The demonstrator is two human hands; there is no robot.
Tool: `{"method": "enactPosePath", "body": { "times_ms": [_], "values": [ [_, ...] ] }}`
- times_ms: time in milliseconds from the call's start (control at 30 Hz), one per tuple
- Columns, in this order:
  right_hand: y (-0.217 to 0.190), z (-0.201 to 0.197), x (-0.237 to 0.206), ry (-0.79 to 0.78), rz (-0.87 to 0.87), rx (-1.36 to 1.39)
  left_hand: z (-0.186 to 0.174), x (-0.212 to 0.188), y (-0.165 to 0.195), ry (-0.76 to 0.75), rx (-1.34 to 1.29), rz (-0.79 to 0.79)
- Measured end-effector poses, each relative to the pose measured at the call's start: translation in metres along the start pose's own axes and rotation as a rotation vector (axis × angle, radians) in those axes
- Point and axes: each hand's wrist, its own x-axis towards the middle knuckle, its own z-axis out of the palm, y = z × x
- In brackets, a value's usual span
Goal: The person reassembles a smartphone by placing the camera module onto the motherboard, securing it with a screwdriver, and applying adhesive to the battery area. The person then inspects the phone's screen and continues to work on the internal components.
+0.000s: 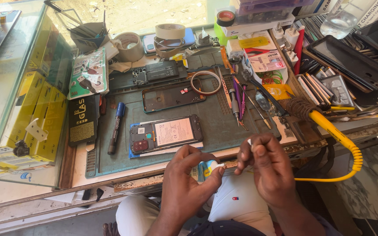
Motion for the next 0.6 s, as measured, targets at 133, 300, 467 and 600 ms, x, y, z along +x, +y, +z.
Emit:
{"method": "enactPosePath", "body": {
  "times_ms": [133, 300, 467, 600],
  "values": [
    [0.001, -0.013, -0.004, -0.101, -0.036, -0.122, -0.002, 0.0, -0.006, 0.0, -0.005, 0.0],
    [0.002, -0.009, -0.003, -0.116, -0.094, -0.416, -0.004, 0.001, -0.01, 0.001, 0.004, 0.021],
    [0.002, -0.005, 0.001, 0.019, -0.024, -0.234, -0.003, 0.002, -0.012, -0.024, -0.028, -0.016],
    [0.011, -0.003, 0.0, -0.016, -0.047, -0.144, -0.002, 0.003, -0.012, -0.037, -0.036, -0.006]
  ]
}}
